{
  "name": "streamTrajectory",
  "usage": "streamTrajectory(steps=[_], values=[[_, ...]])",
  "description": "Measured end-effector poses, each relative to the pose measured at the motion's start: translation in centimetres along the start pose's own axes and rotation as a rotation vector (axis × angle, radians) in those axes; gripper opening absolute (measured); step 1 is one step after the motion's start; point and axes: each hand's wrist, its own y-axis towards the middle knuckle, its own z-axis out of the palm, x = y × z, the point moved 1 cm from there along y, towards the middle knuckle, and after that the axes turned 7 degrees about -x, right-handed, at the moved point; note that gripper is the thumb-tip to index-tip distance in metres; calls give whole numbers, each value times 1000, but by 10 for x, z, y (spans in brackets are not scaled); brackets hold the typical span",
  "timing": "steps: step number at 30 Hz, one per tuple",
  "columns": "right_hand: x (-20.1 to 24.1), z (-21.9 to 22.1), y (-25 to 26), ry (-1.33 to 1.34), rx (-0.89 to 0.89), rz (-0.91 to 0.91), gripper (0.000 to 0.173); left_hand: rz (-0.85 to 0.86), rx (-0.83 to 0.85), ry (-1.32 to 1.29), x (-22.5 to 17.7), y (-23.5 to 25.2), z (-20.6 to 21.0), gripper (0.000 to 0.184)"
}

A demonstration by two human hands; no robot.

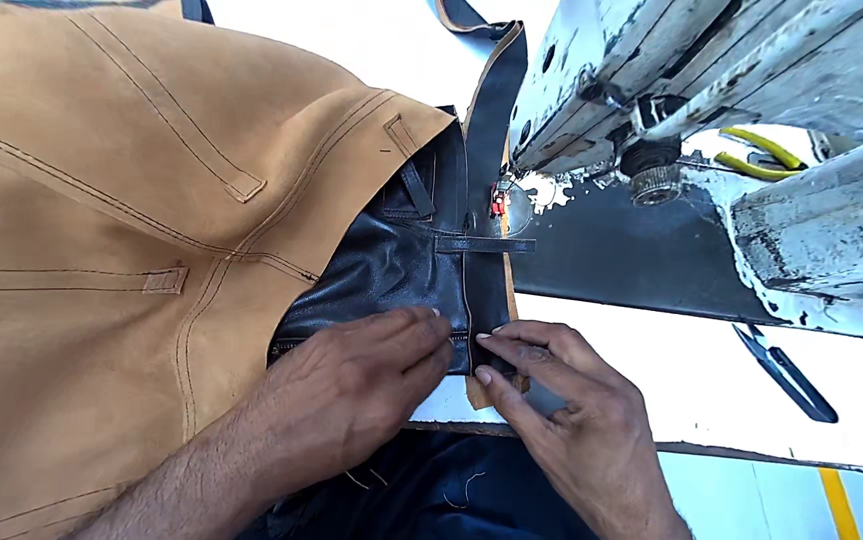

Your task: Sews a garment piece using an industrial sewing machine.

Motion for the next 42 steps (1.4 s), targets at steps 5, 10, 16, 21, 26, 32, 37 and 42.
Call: streamTrajectory(steps=[5,10,16,21,26,32,37,42], values=[[-2,1,-1,-15,6,-28,24,46,10,-20,0,-1,1,28],[-3,1,-1,-41,25,-65,25,33,24,-40,1,-1,0,28],[-3,1,0,-41,34,-79,25,52,61,-66,6,1,-1,29],[-1,0,3,-110,66,-144,27,47,92,-119,17,3,0,30],[4,-2,7,-166,124,-190,29,36,114,-161,22,6,-2,31],[1,-4,12,-128,123,-159,37,23,90,-162,23,4,0,31],[3,-5,15,-188,186,-200,36,-5,97,-142,21,6,0,34],[10,-6,23,-285,222,-245,40,-25,106,-147,21,7,0,35]])
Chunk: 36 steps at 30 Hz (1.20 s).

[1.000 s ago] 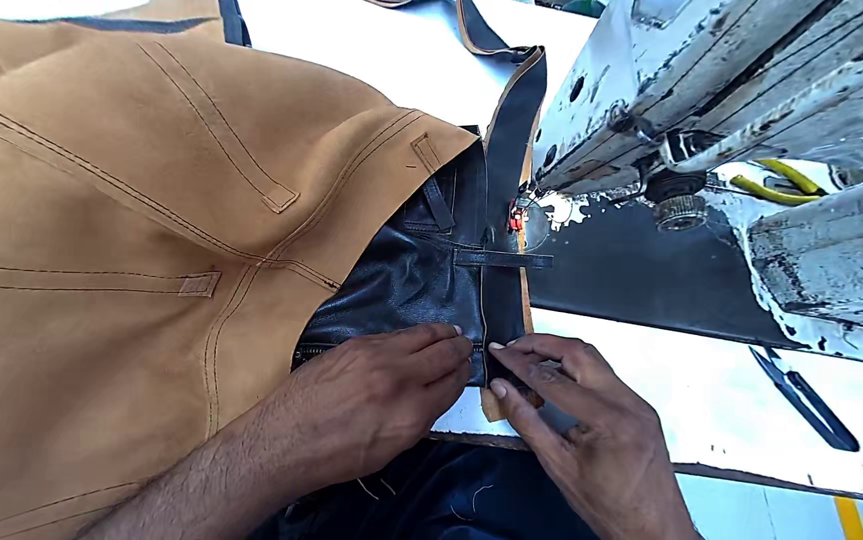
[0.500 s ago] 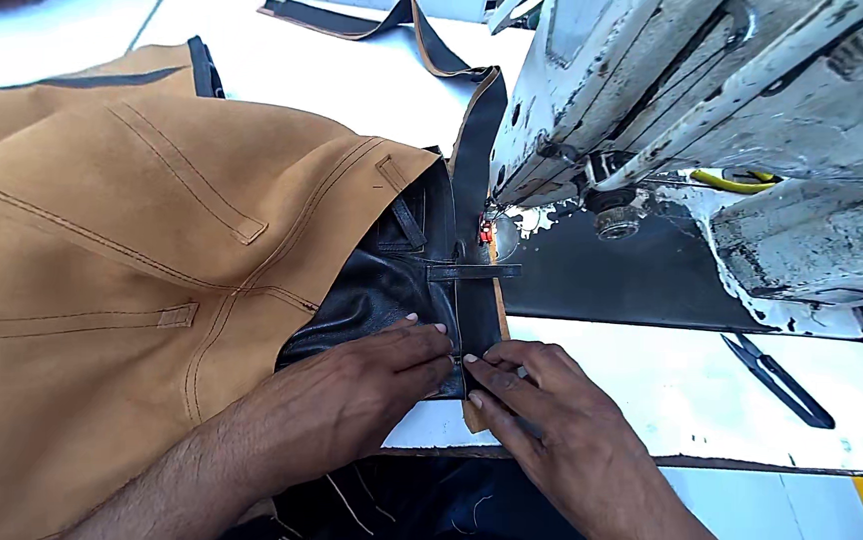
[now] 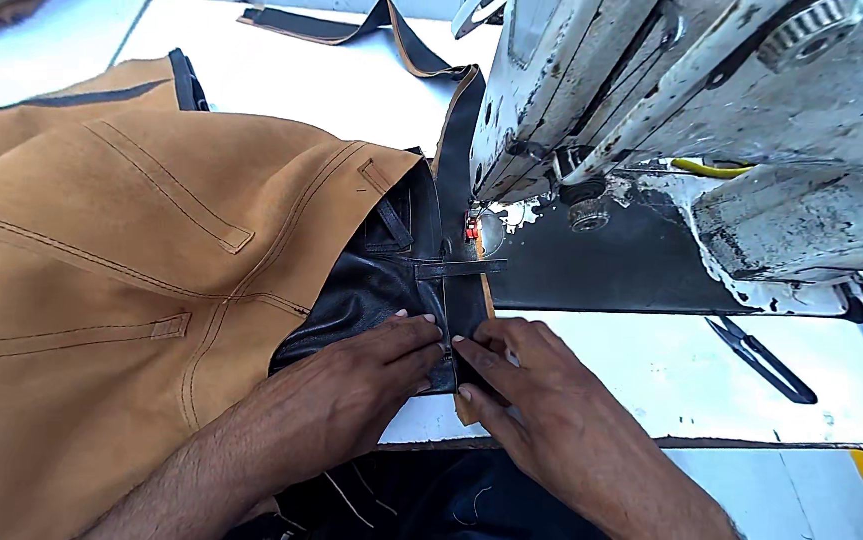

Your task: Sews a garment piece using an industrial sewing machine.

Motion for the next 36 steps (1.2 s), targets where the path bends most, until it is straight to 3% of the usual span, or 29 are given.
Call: streamTrajectory(steps=[7,12,18,26,29,33,36], values=[[4,10,-7,-61,25,-1,99,-4,11,4,-1,0,0,35],[0,4,-17,-118,13,6,117,2,24,30,-2,1,0,35],[11,15,-32,-99,43,-21,119,147,2,91,-21,-1,-1,29],[22,23,-30,-186,91,-65,122,157,46,40,-12,-9,-5,33],[20,0,-22,19,117,10,118,136,51,21,-10,-9,-4,34],[27,-35,-16,215,-392,62,98,120,23,18,-11,-12,-2,33],[29,10,-21,78,-370,-27,104,41,-25,-18,-9,-11,-6,29]])
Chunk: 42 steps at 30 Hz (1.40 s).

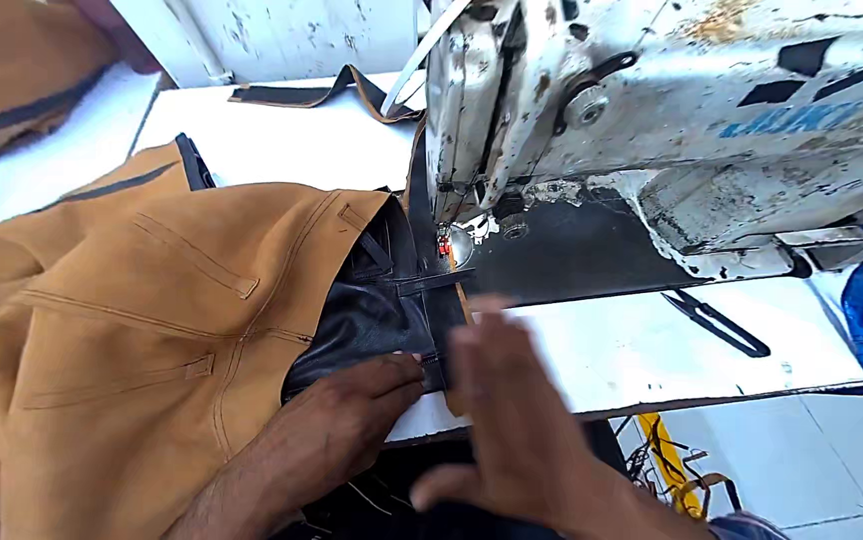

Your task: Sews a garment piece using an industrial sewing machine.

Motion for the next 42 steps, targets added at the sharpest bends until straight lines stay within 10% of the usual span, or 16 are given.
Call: streamTrajectory(steps=[3,8,15,20,26,36,42], values=[[-3,6,8,-18,212,41,113,-89,-86,84,2,7,-10,29],[8,-19,15,15,-36,53,92,-155,-155,242,2,27,-28,29],[-8,17,-12,-94,217,31,100,119,133,202,16,66,1,37],[-12,23,-23,-130,236,-16,99,-252,25,219,29,80,15,55],[-36,-3,3,123,101,239,46,-299,-7,127,42,81,13,45],[-119,5,68,39,207,114,28,-294,46,115,40,102,13,17],[-130,12,65,197,219,-211,31,17,-13,44,51,85,18,16]])
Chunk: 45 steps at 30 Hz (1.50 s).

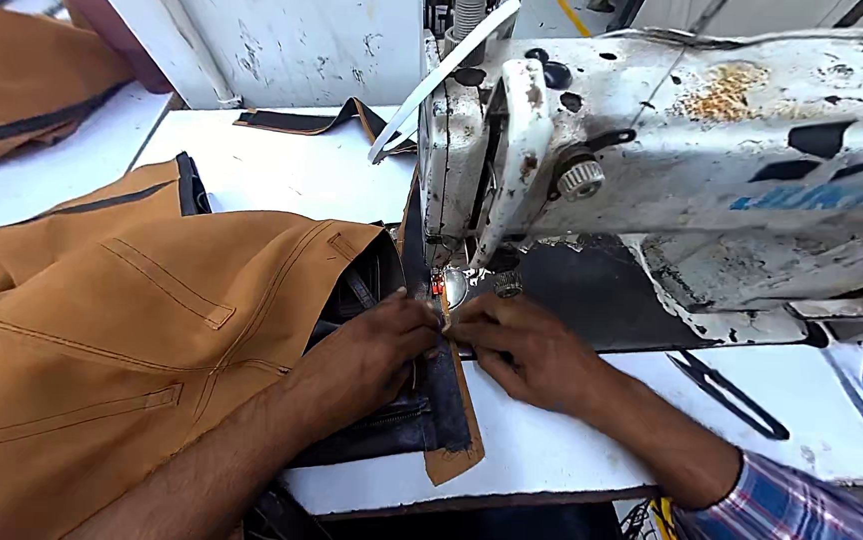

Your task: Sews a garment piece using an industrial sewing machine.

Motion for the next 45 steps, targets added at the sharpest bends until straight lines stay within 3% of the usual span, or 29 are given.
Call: streamTrajectory(steps=[4,19,23,25,31,34,39,41,45], values=[[-1,5,-6,-66,3,-27,34,77,-58,5,11,-9,7,26],[1,17,-7,-237,35,163,46,139,-48,-28,49,5,-2,27],[-4,11,-1,-134,-114,454,31,143,-55,-41,50,9,-2,24],[-7,-4,16,-133,-71,597,26,149,-61,-41,51,10,-1,24],[-25,-8,40,-222,27,365,21,149,-52,-29,51,10,0,26],[-25,2,32,-336,155,270,32,148,-69,-17,51,8,2,25],[-15,-20,27,-637,-93,235,24,160,-94,-8,50,8,3,23],[-22,-25,30,-595,-135,300,23,156,-97,-13,49,8,2,24],[-19,-9,38,-287,-45,307,26,130,-101,-19,45,3,2,24]])
